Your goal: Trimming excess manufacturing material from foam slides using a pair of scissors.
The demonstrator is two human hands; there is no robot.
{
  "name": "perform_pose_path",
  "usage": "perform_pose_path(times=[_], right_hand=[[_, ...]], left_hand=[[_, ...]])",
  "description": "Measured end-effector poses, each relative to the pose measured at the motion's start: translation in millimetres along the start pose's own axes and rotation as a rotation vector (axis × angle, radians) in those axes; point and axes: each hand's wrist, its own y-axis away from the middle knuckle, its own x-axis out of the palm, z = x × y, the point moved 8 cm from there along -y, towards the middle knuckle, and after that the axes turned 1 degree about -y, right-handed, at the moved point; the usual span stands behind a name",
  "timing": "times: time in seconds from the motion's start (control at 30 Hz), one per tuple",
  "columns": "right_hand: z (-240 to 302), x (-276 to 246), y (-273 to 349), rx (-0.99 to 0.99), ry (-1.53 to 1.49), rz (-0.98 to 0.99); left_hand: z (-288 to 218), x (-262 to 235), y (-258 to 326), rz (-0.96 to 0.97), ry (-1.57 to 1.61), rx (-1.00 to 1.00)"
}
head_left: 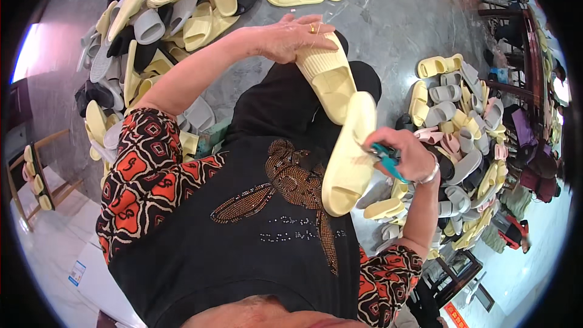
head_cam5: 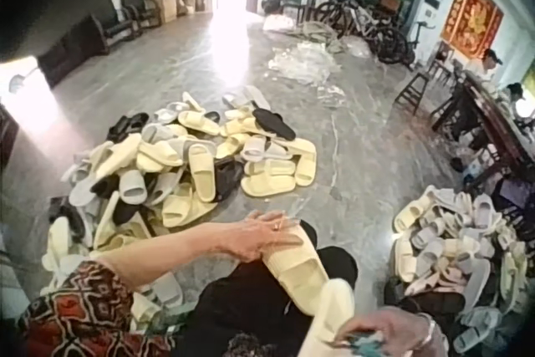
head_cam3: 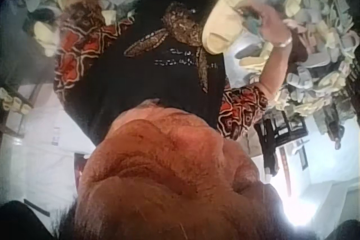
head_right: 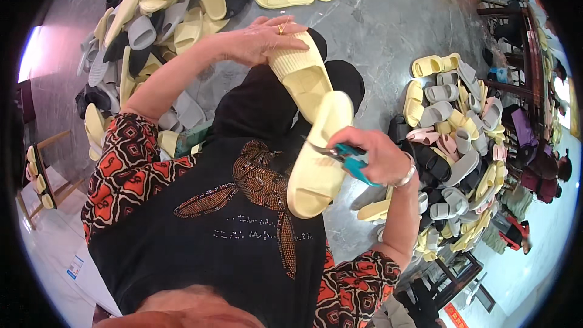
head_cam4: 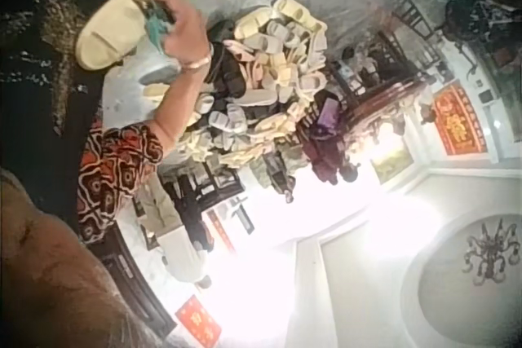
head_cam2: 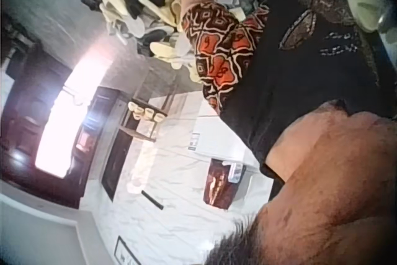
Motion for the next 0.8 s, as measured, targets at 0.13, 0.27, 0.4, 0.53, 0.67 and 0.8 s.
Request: perform_pose_path(times=[0.13,0.27,0.4,0.53,0.67,0.8], right_hand=[[32,13,-34,-0.104,0.076,0.142],[51,20,-58,-0.244,0.171,0.173],[50,2,-69,-0.168,0.411,0.064],[40,-1,-79,-0.312,0.790,-0.090],[21,14,-66,-0.344,0.836,-0.266],[-24,1,-18,-0.308,0.385,-0.896]], left_hand=[[20,-4,-11,-0.034,0.215,0.020],[26,-12,-20,0.005,0.464,0.059],[38,-3,-19,-0.034,0.694,-0.024],[44,3,-20,-0.173,0.824,-0.098],[36,-4,-20,-0.299,0.752,-0.155],[34,-9,-16,-0.336,0.770,-0.253]])
